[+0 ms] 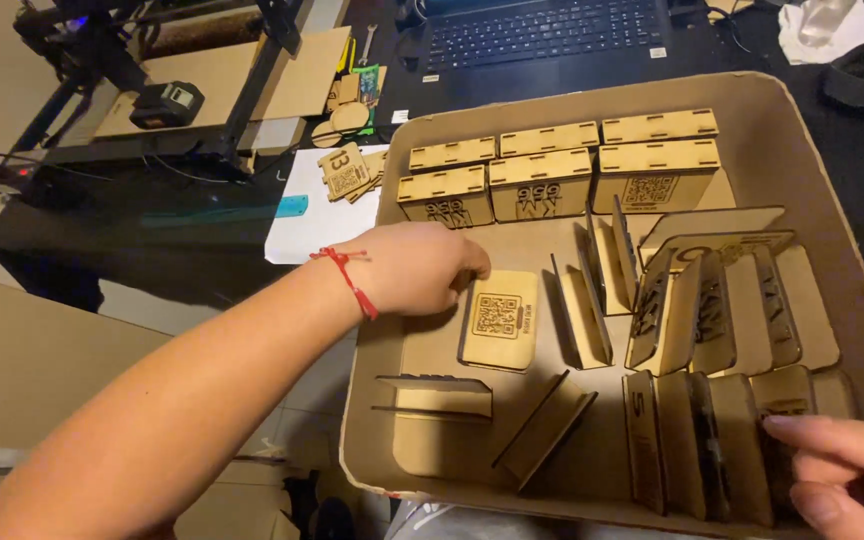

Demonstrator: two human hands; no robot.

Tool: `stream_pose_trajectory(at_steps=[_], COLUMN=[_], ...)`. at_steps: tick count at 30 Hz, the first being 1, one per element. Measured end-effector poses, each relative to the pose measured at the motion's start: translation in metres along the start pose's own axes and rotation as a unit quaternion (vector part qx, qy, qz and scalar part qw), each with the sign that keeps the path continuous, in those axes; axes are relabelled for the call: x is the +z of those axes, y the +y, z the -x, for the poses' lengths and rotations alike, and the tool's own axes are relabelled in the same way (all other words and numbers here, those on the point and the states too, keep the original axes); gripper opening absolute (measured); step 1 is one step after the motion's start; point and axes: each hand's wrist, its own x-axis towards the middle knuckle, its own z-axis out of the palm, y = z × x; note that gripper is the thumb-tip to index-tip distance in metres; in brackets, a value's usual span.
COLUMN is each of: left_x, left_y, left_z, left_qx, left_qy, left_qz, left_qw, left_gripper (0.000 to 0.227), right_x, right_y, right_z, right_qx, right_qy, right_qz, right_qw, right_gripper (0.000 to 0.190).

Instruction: The person organizes small, laser-cut cardboard pieces inside a larger cardboard box. They pick up individual pieces, some with QR codes and numbers, and arrange them into neat rows within the box's compartments.

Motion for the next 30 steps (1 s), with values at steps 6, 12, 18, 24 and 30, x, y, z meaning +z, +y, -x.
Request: stream_pose_trajectory(at_steps=[6, 12, 18, 24, 30], left_x=[0.008, 0.021, 0.024, 0.018, 0.025], left_y=[0.003, 0.015, -0.01, -0.029, -0.027], left_z=[-0.004, -0.006, 0.003, 0.005, 0.018], left_qx=[0.226, 0.253, 0.247, 0.167, 0.116], left_qy=[0.117, 0.143, 0.304, 0.193, 0.173], left_qz=[-0.069, -0.149, -0.296, -0.317, -0.282], left_qw=[0.965, 0.945, 0.871, 0.914, 0.937], left_gripper=[0.07, 0.056, 0.005, 0.009, 0.023], right_x=[0.001, -0.004, -0.002, 0.01, -0.005], right_y=[-0.012, -0.012, -0.028, -0.051, -0.073], right_z=[-0.002, -0.004, -0.004, -0.004, -0.013], right_qx=[-0.027, -0.033, -0.007, -0.013, -0.006], right_qy=[0.011, -0.004, -0.001, 0.032, 0.006], right_qz=[0.027, 0.058, 0.055, 0.026, 0.153], right_qw=[0.999, 0.998, 0.998, 0.999, 0.988], right_gripper=[0.051, 0.045, 0.043, 0.037, 0.033])
